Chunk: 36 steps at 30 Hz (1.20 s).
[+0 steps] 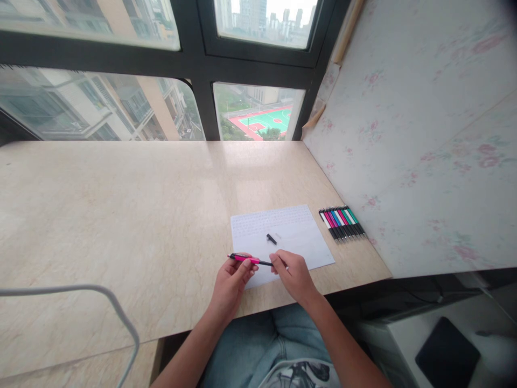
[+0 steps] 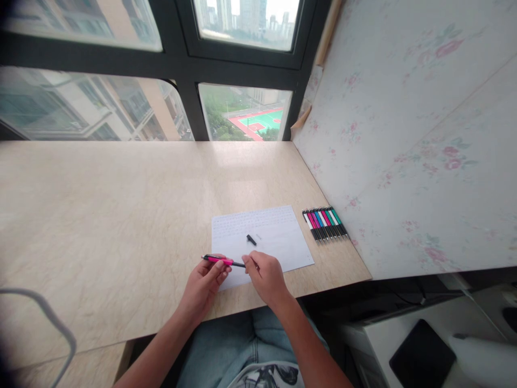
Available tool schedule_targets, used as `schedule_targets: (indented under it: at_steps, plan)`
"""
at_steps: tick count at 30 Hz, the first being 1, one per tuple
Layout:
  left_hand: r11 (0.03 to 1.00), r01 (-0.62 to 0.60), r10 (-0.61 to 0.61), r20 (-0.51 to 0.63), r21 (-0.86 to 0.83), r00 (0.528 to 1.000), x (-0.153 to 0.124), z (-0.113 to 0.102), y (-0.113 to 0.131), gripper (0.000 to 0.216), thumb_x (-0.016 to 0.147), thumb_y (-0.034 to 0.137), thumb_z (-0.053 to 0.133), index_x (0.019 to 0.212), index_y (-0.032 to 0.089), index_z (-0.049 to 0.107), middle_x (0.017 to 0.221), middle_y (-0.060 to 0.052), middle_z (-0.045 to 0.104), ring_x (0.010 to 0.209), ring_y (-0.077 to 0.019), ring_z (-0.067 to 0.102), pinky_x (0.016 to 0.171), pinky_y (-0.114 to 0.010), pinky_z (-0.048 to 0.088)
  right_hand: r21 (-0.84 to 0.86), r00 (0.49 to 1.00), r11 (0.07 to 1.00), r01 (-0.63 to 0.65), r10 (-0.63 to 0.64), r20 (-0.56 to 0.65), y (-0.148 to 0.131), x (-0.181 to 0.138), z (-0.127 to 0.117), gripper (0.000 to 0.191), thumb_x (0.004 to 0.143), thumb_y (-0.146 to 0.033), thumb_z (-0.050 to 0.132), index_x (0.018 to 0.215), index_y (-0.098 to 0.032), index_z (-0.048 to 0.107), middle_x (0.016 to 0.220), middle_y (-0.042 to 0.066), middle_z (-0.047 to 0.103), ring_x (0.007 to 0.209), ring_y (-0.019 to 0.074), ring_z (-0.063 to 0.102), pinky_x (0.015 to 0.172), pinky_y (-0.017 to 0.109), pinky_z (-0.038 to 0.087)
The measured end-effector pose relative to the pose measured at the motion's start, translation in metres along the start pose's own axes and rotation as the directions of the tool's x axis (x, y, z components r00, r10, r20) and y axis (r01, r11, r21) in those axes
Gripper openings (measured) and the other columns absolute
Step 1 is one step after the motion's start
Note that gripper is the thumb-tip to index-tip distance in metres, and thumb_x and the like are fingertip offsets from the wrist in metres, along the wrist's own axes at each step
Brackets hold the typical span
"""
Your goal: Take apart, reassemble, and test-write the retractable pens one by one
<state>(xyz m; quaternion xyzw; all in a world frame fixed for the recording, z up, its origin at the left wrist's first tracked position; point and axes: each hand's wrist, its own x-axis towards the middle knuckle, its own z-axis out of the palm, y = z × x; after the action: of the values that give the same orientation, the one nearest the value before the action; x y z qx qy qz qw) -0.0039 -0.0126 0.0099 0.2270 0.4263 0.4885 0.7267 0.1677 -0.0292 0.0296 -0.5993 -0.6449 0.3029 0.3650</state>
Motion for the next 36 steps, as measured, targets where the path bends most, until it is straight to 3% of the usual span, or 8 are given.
schedule_targets:
  at_steps: [5,14,23,36]
  plan:
    - [1.0,-0.023,0.023,-0.004,-0.004,1.0,0.0013,-0.0008,0.0005,0.023,0.074,0.026,0.077,0.091,0.014,0.068,0.089,-0.006,0.072,0.075,-0.0109,0.065,0.071,-0.02,0.052,0.014,0.999,0.999,0.04,-0.041,0.021,-0.0006,-0.001,0.0,0.022,0.094,-0.032,0.049,0.083,-0.02,0.063,0.077,0.002,0.066,0.066,0.0145,0.057,0.06,0.024,0.04]
    - [0.999,-0.032,0.032,0.006,-0.005,0.999,0.0003,0.0003,0.0024,0.024,0.073,0.026,0.078,0.091,0.014,0.068,0.088,-0.005,0.072,0.076,-0.0106,0.065,0.071,-0.02,0.052,-0.03,0.997,0.997,0.064,-0.063,0.033,-0.0011,-0.0001,-0.0006,0.029,0.095,-0.032,0.046,0.074,-0.019,0.062,0.069,0.001,0.062,0.065,0.0151,0.056,0.064,0.025,0.04]
    - [0.999,0.028,-0.027,0.024,-0.031,0.999,-0.002,0.0015,0.0046,0.027,0.077,0.026,0.074,0.1,0.014,0.067,0.105,-0.011,0.072,0.08,-0.0115,0.068,0.073,-0.02,0.054,-0.032,0.997,0.998,0.056,-0.055,0.049,-0.0003,0.0002,0.0035,0.024,0.094,-0.03,0.047,0.079,-0.019,0.063,0.072,0.001,0.064,0.063,0.0144,0.055,0.061,0.025,0.04]
    - [0.992,0.016,-0.01,0.051,-0.124,0.999,0.0003,-0.0031,0.0019,0.024,0.074,0.021,0.077,0.095,0.012,0.069,0.097,-0.012,0.074,0.075,-0.0116,0.069,0.074,-0.02,0.054,-0.003,0.997,0.998,0.061,-0.061,0.042,0.0002,-0.0034,0.0063,0.025,0.094,-0.032,0.049,0.077,-0.019,0.062,0.07,0.001,0.062,0.063,0.0139,0.055,0.061,0.025,0.039]
